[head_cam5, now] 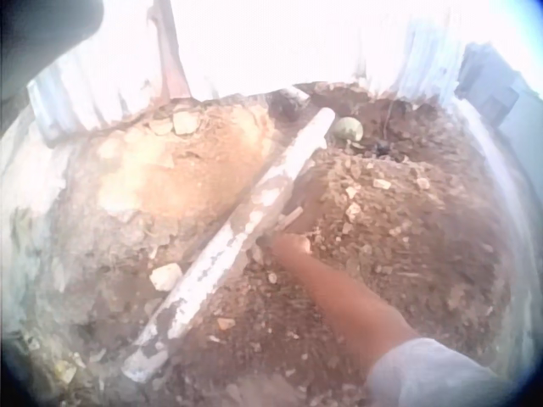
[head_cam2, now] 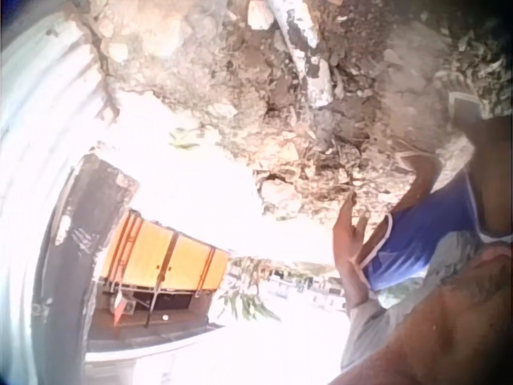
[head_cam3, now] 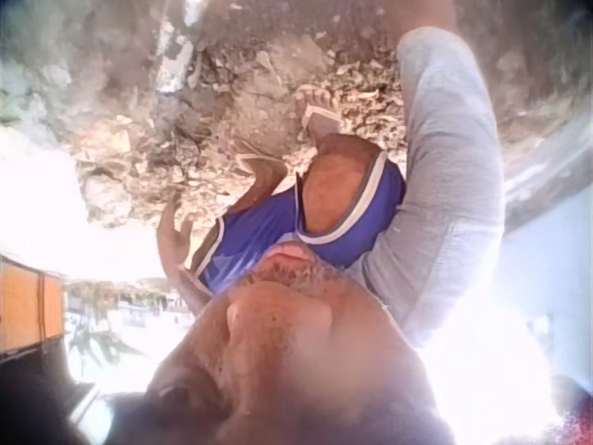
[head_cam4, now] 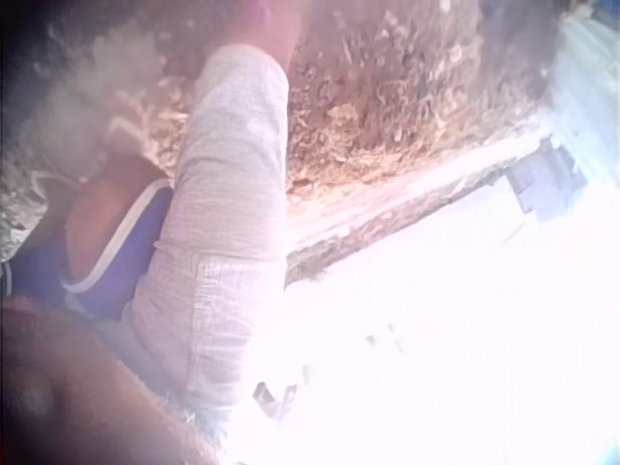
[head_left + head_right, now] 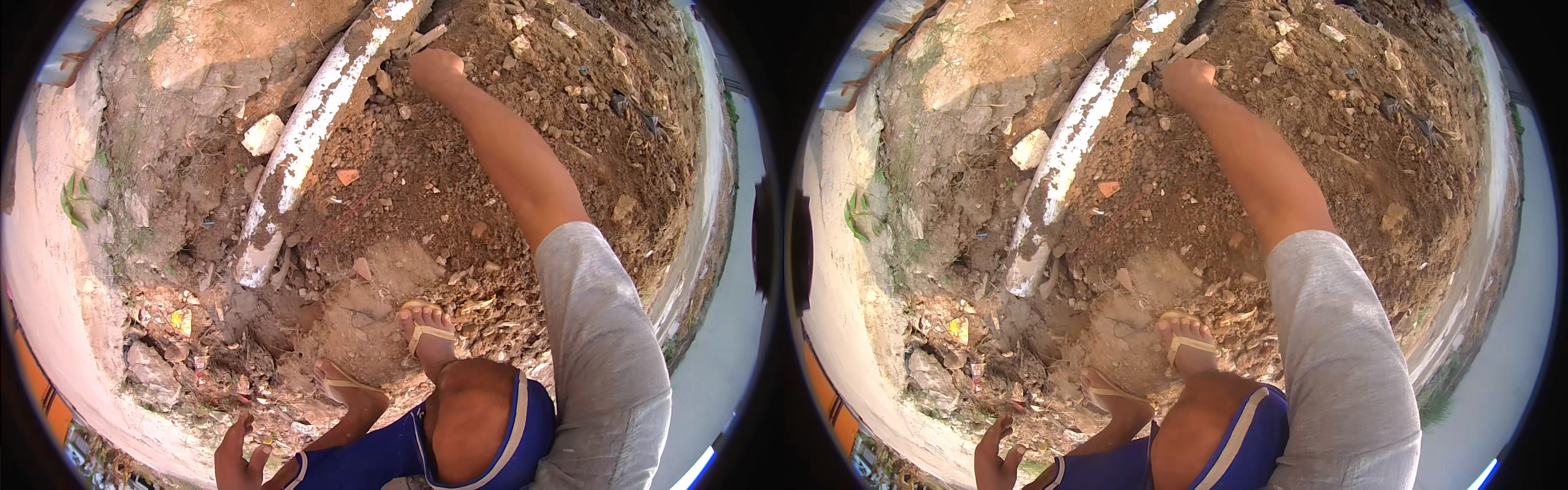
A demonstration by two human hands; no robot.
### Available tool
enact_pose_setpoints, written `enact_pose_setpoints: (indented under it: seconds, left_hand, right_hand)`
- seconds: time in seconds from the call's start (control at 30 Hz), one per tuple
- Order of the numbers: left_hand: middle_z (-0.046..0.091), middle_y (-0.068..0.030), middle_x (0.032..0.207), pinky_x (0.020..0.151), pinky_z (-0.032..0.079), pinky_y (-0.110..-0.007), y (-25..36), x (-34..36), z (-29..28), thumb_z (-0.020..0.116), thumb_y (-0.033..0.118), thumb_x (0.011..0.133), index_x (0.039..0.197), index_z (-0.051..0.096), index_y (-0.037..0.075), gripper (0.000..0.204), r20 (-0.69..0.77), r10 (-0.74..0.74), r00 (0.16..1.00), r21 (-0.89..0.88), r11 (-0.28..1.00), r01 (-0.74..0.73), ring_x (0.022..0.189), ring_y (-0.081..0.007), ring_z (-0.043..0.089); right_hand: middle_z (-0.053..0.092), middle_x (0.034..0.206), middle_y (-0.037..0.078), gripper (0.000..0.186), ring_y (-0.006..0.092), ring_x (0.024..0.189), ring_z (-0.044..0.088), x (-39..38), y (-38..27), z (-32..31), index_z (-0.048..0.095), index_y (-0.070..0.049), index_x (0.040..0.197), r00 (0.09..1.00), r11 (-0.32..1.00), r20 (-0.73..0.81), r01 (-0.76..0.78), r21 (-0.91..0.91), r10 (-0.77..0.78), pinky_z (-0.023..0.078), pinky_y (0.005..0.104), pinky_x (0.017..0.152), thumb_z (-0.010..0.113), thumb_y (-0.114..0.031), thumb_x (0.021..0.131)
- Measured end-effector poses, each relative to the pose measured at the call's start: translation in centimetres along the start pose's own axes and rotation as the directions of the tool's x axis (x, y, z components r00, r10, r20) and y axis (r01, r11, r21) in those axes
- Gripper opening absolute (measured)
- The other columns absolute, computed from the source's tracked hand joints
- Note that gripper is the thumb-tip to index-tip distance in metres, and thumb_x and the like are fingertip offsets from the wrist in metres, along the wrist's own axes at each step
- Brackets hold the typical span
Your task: The person places stones around a PVC pipe in a trench and then fills the trench with soil using their hands and a stick.
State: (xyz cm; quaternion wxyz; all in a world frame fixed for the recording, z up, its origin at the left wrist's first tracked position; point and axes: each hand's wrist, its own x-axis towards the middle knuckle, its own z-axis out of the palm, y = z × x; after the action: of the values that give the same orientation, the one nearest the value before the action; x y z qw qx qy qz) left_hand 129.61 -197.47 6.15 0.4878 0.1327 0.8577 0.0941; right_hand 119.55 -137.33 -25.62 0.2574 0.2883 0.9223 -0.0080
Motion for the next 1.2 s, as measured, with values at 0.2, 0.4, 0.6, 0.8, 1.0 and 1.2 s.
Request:
enact_pose_setpoints:
  seconds: [0.2,0.4,0.6,0.8,1.0,1.2]
  left_hand:
    - [0.064,-0.0175,0.133,0.098,0.049,-0.039,-1.6,-0.8,0.2,0.065,0.008,0.092,0.137,0.056,0.003,0.047,-0.128,-0.086,0.988,-0.040,0.996,0.082,0.118,-0.0324,0.063]
    - [0.065,-0.0187,0.129,0.097,0.050,-0.038,-2.8,-0.1,1.2,0.065,0.004,0.091,0.136,0.057,0.003,0.046,-0.074,-0.054,0.996,-0.107,0.993,0.046,0.115,-0.0314,0.065]
    - [0.067,-0.0179,0.125,0.097,0.050,-0.037,-1.7,1.9,0.7,0.065,-0.002,0.089,0.136,0.056,0.001,0.048,-0.080,0.097,0.992,-0.040,0.994,-0.100,0.115,-0.0299,0.065]
    - [0.067,-0.0168,0.127,0.095,0.051,-0.036,-1.0,2.0,0.2,0.067,-0.002,0.089,0.142,0.052,0.002,0.056,-0.056,0.058,0.997,0.025,0.998,-0.056,0.115,-0.0292,0.065]
    - [0.064,-0.0164,0.134,0.093,0.052,-0.035,-1.7,3.8,0.0,0.066,-0.003,0.089,0.143,0.051,0.003,0.056,-0.030,0.133,0.991,0.073,0.989,-0.131,0.115,-0.0265,0.065]
    - [0.064,-0.0175,0.127,0.096,0.048,-0.036,-3.6,5.2,0.6,0.068,0.017,0.092,0.143,0.047,-0.004,0.059,-0.046,-0.104,0.993,-0.188,0.978,0.094,0.111,-0.0232,0.060]
  right_hand:
    - [0.073,0.114,0.014,0.026,0.0286,0.103,0.072,0.0,-0.8,-2.7,0.076,-0.010,0.112,1.000,1.000,0.021,0.010,-0.003,-0.010,0.059,0.0426,0.077,0.055,-0.015,0.097]
    - [0.071,0.119,0.016,0.032,0.0312,0.105,0.071,2.7,1.1,0.3,0.071,-0.006,0.118,0.997,0.993,-0.051,-0.052,0.106,0.057,0.059,0.0474,0.083,0.048,-0.019,0.100]
    - [0.072,0.120,0.011,0.030,0.0280,0.110,0.070,-3.2,-3.8,4.2,0.073,-0.009,0.118,0.984,0.988,0.134,0.099,0.119,-0.115,0.058,0.0392,0.084,0.053,-0.020,0.098]
    - [0.074,0.111,0.011,0.023,0.0284,0.102,0.072,-10.0,0.3,-0.2,0.076,-0.009,0.108,0.975,0.979,0.102,0.194,0.065,-0.199,0.059,0.0377,0.080,0.057,-0.016,0.095]
    - [0.072,0.119,0.010,0.025,0.0286,0.109,0.070,-3.1,3.8,5.2,0.075,-0.010,0.114,0.998,0.975,0.070,-0.018,0.223,0.003,0.060,0.0403,0.082,0.060,-0.015,0.096]
    - [0.070,0.122,0.015,0.030,0.0297,0.113,0.069,-1.6,2.2,4.6,0.071,-0.005,0.120,0.991,0.928,0.115,-0.111,0.356,0.075,0.058,0.0418,0.088,0.053,-0.015,0.099]
